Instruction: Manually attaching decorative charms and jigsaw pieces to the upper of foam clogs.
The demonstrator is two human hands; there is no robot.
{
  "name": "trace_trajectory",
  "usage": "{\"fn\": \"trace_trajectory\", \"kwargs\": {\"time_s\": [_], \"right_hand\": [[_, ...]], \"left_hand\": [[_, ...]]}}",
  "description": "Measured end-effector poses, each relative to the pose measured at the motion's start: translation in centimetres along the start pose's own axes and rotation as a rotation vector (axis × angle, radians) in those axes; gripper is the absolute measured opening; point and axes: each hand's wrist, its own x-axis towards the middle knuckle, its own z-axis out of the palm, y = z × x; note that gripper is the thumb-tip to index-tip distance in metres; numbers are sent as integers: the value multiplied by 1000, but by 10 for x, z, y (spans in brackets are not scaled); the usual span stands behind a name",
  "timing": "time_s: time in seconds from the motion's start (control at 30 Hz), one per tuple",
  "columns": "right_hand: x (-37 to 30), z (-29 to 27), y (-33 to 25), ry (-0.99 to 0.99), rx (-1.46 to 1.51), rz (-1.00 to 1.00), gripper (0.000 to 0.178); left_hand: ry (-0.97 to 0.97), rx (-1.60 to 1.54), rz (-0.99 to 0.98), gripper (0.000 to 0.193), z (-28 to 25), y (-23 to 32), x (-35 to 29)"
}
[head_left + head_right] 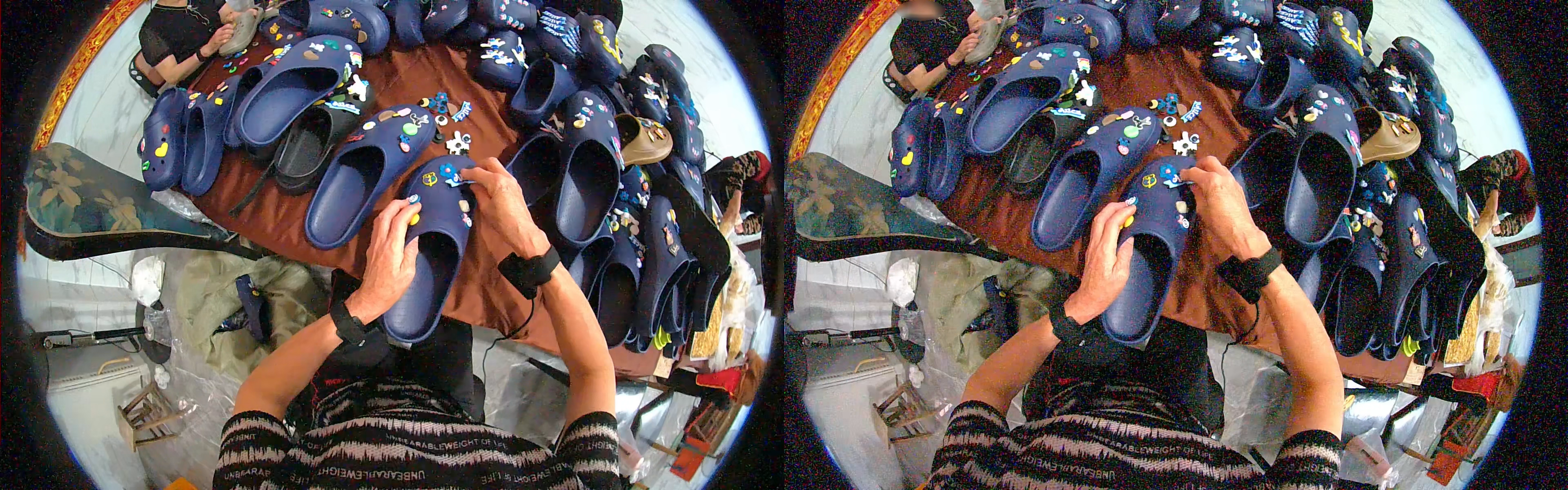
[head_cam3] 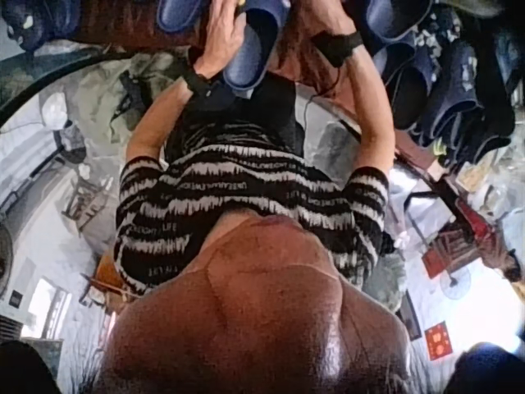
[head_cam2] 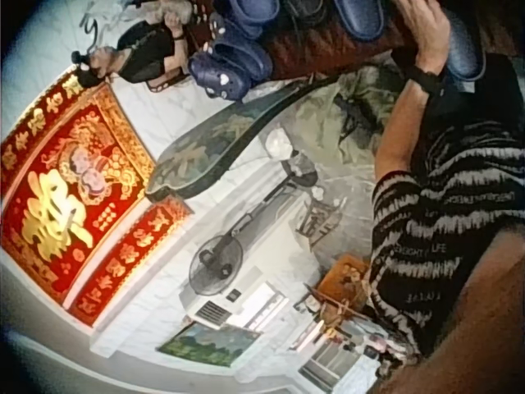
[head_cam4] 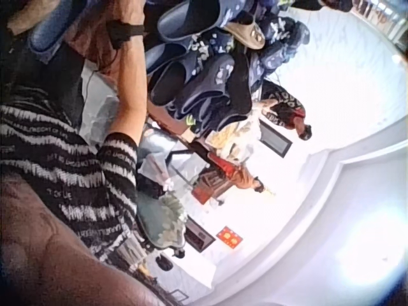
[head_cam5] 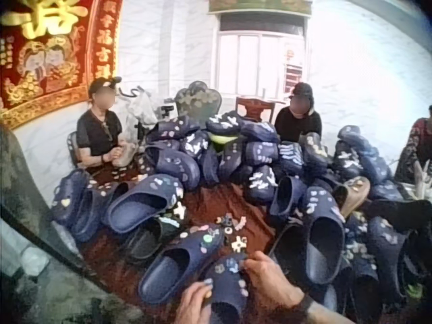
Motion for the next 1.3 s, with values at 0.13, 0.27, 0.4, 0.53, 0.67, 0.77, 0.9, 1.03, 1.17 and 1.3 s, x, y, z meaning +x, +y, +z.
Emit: {"fn": "trace_trajectory", "kwargs": {"time_s": [0.13, 0.27, 0.4, 0.53, 0.67, 0.77, 0.9, 1.03, 1.17, 1.3], "right_hand": [[9, -11, 20, 23, 53, -169, 17], [16, -16, 16, 83, 71, 139, 18], [20, -12, -3, -53, 41, 201, 34], [26, -7, -8, -163, -143, 222, 38], [34, -13, -4, -239, -93, 187, 37], [38, -16, 5, -286, -69, 90, 35], [44, -19, 5, -359, -53, 11, 33], [45, -19, 9, -402, -110, -79, 30], [40, -15, 17, -371, -89, -104, 31], [23, -19, 31, -137, 609, 234, 25]], "left_hand": [[-1, -12, -1, 53, 0, 1, 0], [5, 3, -1, 53, 0, -1, 1], [-2, 11, 3, 53, 0, -1, 0], [0, 12, -8, 54, -1, 3, 1], [-2, 3, -8, 55, 0, 3, 1], [-13, 22, -8, 54, -1, 4, 2], [0, 20, -3, 55, 0, 2, 2], [7, 32, 21, 55, -1, 3, 2], [3, 31, 17, 56, 0, 2, 1], [30, -31, -19, 62, 2, 0, 0]]}}
